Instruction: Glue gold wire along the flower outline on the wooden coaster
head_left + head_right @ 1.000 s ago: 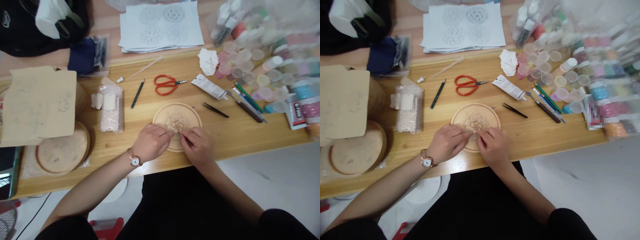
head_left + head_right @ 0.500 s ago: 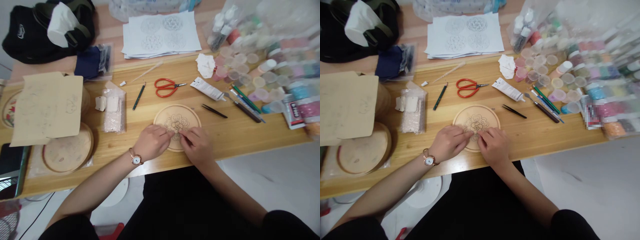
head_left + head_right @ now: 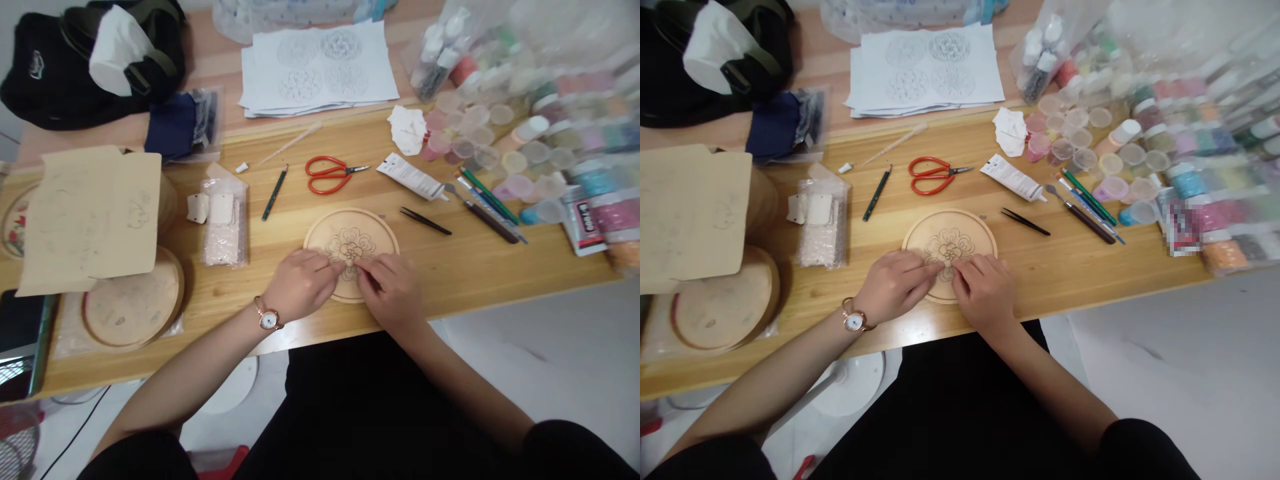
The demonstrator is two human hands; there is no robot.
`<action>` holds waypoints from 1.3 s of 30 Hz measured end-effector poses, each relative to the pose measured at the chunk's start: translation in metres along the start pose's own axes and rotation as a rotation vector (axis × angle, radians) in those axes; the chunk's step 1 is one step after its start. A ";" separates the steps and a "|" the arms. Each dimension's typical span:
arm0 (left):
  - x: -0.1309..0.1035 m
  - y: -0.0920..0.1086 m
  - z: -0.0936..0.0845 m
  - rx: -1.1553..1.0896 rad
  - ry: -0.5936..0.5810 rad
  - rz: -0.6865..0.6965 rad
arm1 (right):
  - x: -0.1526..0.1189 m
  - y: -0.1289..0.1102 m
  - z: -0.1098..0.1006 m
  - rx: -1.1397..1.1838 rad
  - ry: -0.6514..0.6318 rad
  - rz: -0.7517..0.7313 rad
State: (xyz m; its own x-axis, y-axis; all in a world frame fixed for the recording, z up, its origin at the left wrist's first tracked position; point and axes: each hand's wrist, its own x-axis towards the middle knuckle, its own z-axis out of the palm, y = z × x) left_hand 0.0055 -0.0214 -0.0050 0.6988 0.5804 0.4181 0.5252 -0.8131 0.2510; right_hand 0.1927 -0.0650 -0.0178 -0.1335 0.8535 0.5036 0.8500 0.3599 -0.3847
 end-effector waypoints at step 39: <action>0.000 0.000 0.000 -0.014 -0.014 -0.003 | 0.000 0.006 -0.003 0.057 -0.046 -0.016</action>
State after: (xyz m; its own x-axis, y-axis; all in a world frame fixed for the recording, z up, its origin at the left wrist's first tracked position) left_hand 0.0049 -0.0214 -0.0050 0.7043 0.5831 0.4049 0.5201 -0.8121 0.2647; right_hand 0.1995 -0.0636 -0.0177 -0.1710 0.8635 0.4745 0.8174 0.3932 -0.4209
